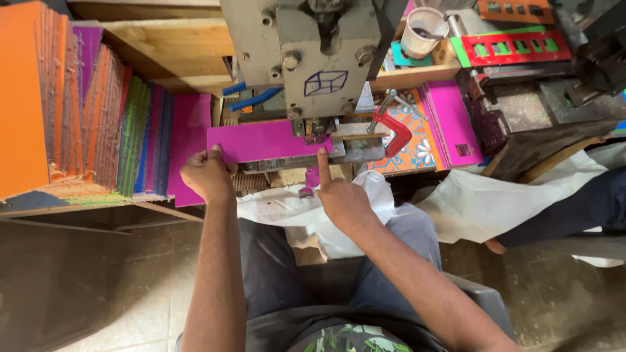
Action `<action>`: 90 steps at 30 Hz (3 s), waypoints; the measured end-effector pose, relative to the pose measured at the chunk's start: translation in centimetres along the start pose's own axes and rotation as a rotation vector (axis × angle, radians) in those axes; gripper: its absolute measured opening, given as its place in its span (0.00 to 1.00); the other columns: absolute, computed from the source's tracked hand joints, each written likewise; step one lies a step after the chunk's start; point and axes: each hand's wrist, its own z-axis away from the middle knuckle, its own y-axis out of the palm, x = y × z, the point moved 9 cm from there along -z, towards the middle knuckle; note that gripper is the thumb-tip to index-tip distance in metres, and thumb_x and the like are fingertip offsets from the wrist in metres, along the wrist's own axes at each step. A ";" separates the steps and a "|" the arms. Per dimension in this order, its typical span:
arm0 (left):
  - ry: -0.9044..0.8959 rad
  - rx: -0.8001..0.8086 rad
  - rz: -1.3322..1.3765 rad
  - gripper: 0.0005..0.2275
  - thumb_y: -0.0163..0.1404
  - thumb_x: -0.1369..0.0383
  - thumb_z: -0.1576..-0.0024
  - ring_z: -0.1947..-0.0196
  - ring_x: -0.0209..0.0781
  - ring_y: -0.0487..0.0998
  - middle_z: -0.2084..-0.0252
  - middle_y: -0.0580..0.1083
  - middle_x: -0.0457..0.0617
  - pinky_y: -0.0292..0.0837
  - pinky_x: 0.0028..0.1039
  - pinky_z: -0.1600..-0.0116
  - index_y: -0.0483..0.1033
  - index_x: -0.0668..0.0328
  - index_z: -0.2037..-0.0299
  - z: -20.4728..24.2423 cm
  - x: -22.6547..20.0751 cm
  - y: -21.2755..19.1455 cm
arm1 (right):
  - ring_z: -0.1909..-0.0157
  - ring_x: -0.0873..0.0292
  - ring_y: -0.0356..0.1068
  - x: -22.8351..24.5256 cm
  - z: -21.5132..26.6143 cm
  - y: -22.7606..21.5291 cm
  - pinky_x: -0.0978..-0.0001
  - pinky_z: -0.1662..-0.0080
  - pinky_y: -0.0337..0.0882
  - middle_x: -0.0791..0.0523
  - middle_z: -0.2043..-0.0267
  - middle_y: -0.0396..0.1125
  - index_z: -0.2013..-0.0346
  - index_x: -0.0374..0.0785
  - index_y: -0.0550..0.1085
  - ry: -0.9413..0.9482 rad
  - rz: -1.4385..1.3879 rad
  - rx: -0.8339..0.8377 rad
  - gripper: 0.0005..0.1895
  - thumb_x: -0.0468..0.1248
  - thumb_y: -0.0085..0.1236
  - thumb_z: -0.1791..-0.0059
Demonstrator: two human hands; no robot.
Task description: The person repeatedly places pink plastic sheets under a manual press and punches a rectangular hole in each one. The finished pieces are set aside on the right side of the workbench.
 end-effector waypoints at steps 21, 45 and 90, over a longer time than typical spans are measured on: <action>-0.006 0.003 -0.014 0.08 0.57 0.74 0.41 0.87 0.33 0.74 0.83 0.75 0.50 0.69 0.23 0.82 0.79 0.72 0.71 -0.4 0.7 -0.1 | 0.72 0.45 0.75 1.1 0.1 0.0 0.52 0.69 0.74 0.46 0.74 0.72 0.27 0.18 0.37 0.028 0.024 0.081 0.49 0.40 0.55 0.49; -0.229 0.242 0.359 0.08 0.57 0.69 0.39 0.78 0.37 0.78 0.73 0.78 0.53 0.75 0.23 0.75 0.76 0.68 0.64 0.6 4.1 1.2 | 0.72 0.44 0.73 1.0 0.5 -0.8 0.50 0.69 0.72 0.45 0.72 0.72 0.27 0.21 0.33 0.005 -0.132 -0.038 0.55 0.44 0.58 0.51; -0.138 0.317 0.171 0.07 0.55 0.77 0.38 0.77 0.40 0.76 0.70 0.76 0.56 0.72 0.26 0.72 0.77 0.79 0.57 4.9 -1.4 -13.2 | 0.39 0.37 0.63 4.7 8.3 -9.8 0.49 0.43 0.67 0.40 0.41 0.63 0.33 0.33 0.58 -0.224 -0.408 -0.399 0.51 0.45 0.74 0.64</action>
